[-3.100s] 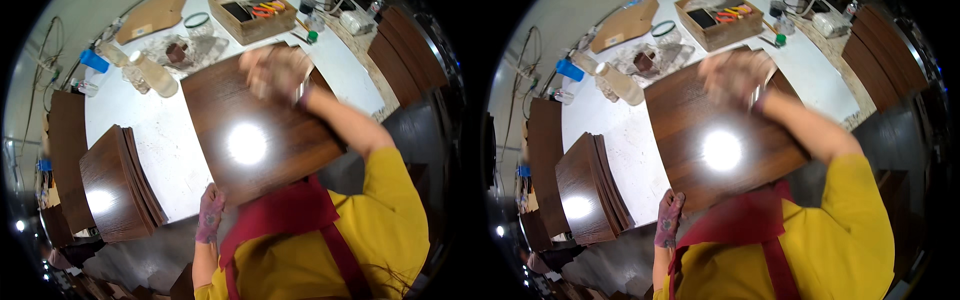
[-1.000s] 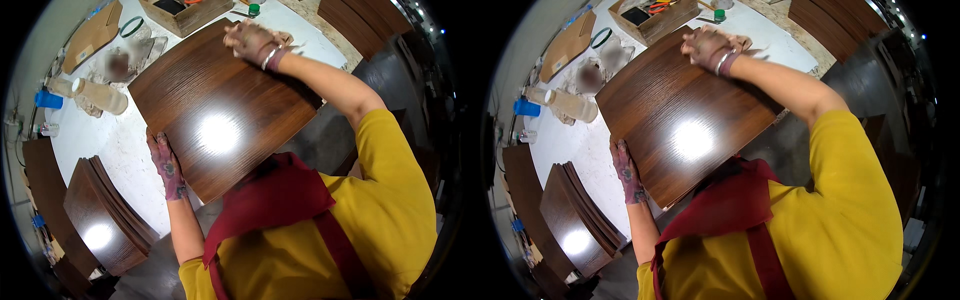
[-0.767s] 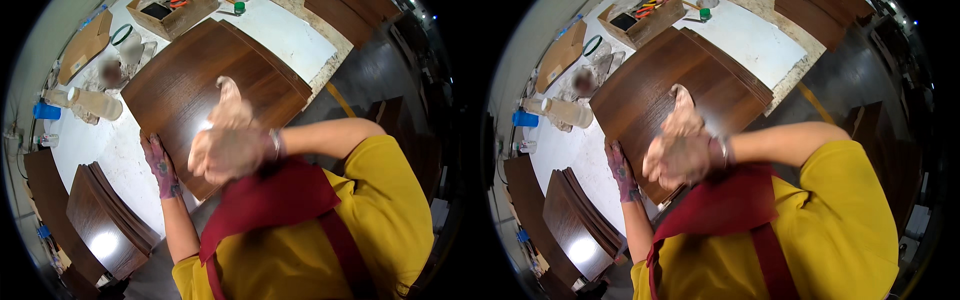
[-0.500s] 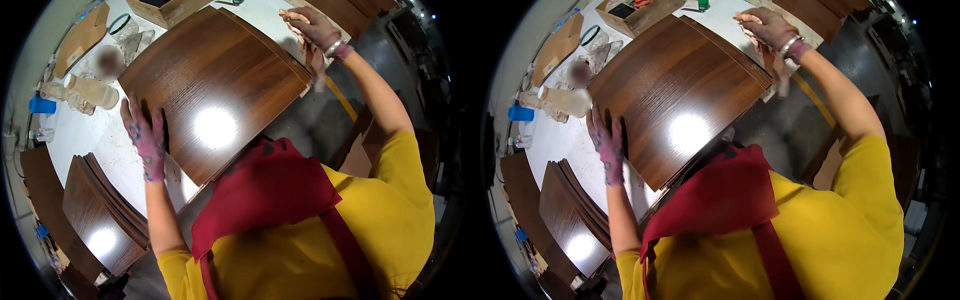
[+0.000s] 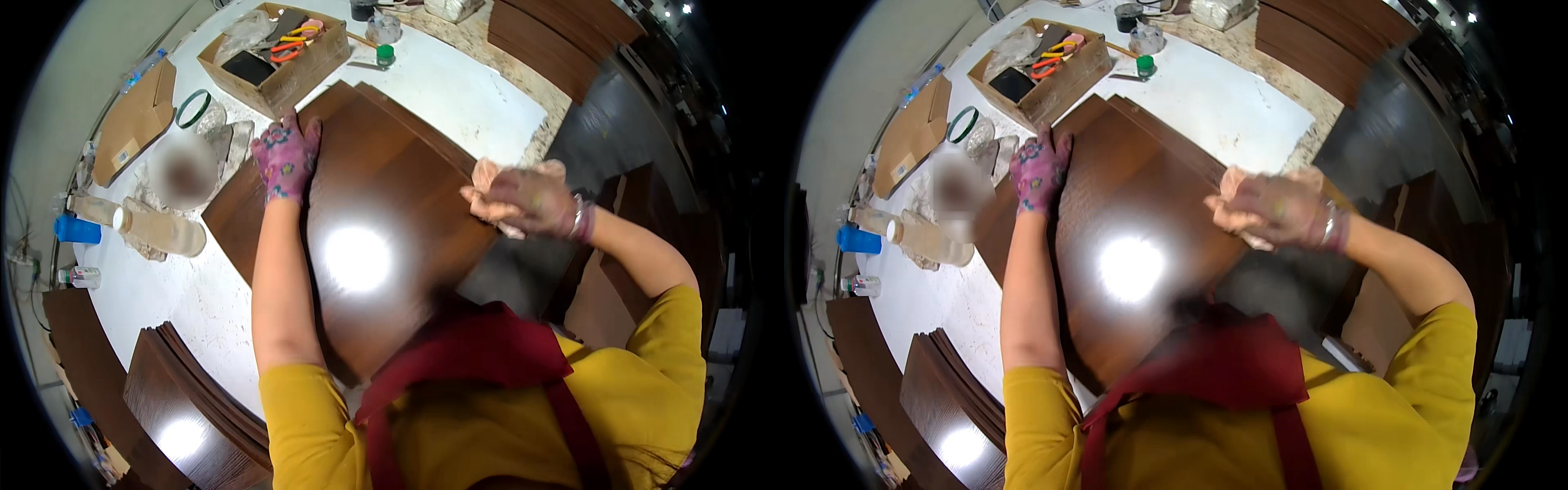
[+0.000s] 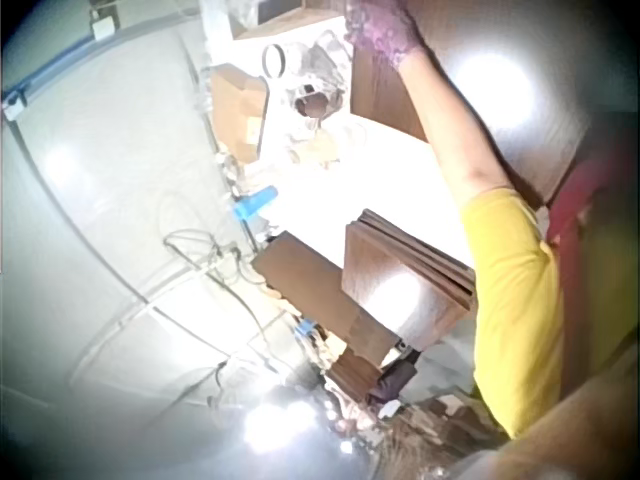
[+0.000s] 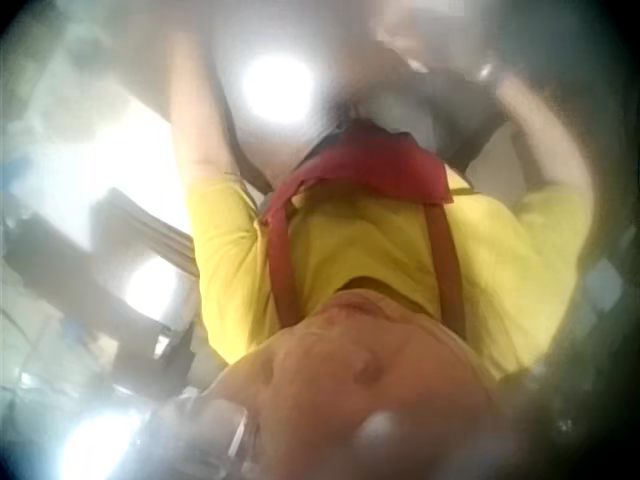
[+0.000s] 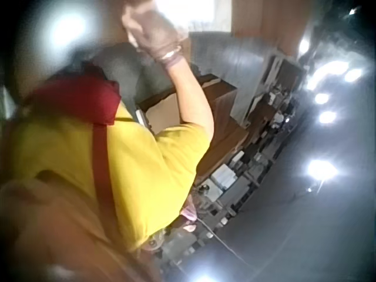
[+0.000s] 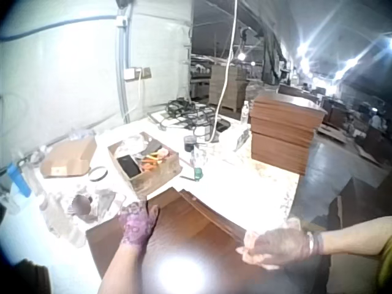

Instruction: The person wipes the surface of wooden panels with a cloth. They repeatedly pick up a panel from a stack, wipe it thoroughly, and place it back on the stack.

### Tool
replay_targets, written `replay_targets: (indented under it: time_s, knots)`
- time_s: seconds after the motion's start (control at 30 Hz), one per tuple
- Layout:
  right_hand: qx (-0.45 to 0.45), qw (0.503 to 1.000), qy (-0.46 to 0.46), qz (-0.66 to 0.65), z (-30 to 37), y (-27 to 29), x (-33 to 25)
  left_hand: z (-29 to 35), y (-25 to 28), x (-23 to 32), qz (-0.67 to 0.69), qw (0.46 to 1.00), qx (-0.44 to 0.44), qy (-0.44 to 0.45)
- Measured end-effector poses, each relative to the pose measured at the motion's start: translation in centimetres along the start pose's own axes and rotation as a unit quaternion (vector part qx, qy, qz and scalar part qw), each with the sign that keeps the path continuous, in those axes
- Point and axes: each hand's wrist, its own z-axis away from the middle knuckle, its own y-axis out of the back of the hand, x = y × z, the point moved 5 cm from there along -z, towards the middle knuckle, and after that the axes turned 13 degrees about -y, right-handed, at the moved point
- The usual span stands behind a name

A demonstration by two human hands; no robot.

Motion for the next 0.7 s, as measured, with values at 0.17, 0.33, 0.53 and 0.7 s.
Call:
replay_targets:
  time_s: [0.17, 0.33, 0.53, 0.7]
  knots:
    - [0.062, 0.998, 0.009, 0.016, -13.6, -2.1, 3.2, -0.3, 1.5, 1.3, 0.021, 0.999, -0.047, 0.017]
    - [0.181, 0.981, -0.020, -0.062, -26.5, -1.0, 5.4, -1.9, 1.3, 2.3, 0.015, 0.998, -0.057, 0.012]
    - [0.077, 0.993, 0.031, -0.078, -14.3, -0.8, 4.1, -1.1, 1.0, 1.0, 0.003, 0.998, -0.062, 0.033]
    - [0.170, 0.978, -0.013, -0.121, -26.2, -0.9, 7.9, -3.0, 0.7, 2.3, 0.010, 0.997, -0.079, 0.018]
